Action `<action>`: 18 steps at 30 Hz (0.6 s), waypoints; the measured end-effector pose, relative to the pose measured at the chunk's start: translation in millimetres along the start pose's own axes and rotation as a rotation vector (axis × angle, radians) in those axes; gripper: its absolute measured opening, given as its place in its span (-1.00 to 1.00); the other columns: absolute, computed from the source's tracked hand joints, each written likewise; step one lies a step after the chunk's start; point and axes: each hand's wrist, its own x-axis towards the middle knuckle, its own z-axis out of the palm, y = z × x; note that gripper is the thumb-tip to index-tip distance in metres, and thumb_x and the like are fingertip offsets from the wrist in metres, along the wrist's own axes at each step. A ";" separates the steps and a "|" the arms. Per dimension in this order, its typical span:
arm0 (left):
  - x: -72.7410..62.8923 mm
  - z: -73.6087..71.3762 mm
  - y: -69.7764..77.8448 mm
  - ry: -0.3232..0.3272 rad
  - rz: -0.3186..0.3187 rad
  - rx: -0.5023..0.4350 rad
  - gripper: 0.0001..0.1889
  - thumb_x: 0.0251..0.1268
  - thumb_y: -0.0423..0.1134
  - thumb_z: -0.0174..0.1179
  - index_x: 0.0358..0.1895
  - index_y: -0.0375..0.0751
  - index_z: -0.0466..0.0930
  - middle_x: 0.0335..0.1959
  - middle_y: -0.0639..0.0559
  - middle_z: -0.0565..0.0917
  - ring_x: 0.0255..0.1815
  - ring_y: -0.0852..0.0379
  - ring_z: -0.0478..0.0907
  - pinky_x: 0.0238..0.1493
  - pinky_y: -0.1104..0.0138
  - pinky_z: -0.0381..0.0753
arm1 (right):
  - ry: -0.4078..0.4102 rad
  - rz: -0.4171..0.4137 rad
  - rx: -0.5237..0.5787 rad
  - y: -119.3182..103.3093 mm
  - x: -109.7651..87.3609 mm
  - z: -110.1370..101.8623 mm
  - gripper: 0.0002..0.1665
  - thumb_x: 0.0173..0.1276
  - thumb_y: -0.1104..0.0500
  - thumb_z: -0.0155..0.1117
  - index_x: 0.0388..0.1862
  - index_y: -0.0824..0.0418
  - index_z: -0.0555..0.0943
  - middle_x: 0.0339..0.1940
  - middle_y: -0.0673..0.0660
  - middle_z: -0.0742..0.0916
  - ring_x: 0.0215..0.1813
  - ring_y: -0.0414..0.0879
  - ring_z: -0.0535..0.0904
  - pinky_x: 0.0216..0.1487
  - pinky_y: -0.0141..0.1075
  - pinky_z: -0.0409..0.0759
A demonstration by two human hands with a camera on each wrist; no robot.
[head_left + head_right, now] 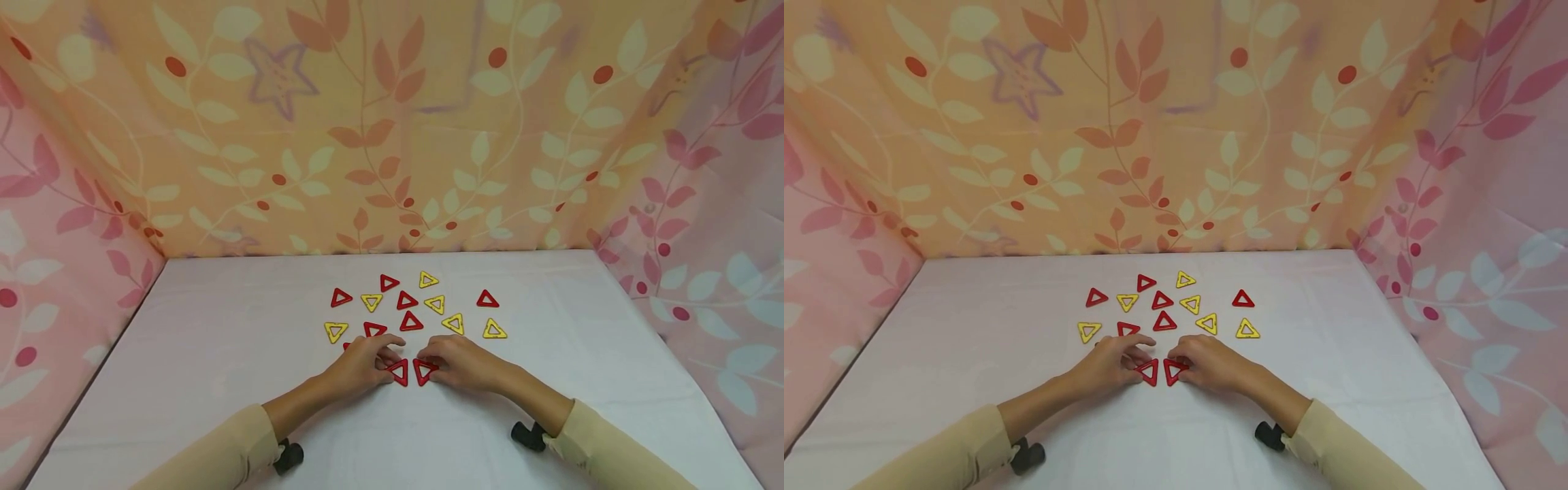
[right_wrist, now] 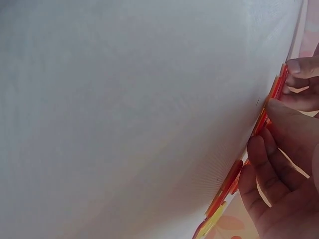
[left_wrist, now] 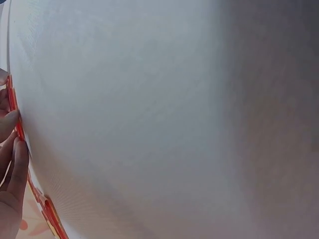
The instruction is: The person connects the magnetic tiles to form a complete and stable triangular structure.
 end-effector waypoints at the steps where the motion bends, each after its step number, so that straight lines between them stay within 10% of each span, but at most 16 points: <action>1: 0.1 0.0 -0.2 0.000 0.003 -0.001 -0.45 0.14 -0.39 0.44 0.24 -0.18 0.54 -0.09 0.04 0.75 -0.10 0.19 0.68 -0.07 0.42 0.63 | 0.000 0.000 -0.002 0.5 0.3 0.5 -0.58 0.26 0.15 0.48 0.10 0.16 0.69 -0.15 -0.07 0.70 -0.14 -0.29 0.54 -0.06 -0.36 0.60; 18: -0.8 0.7 -0.2 0.002 0.025 -0.014 -0.51 0.19 -0.46 0.37 0.22 -0.22 0.54 -0.06 0.00 0.75 -0.06 0.14 0.69 -0.05 0.36 0.66 | -0.003 0.012 0.013 -2.2 3.9 1.6 -0.58 0.25 0.16 0.48 0.10 0.18 0.69 -0.19 -0.06 0.68 -0.20 -0.28 0.52 -0.14 -0.40 0.57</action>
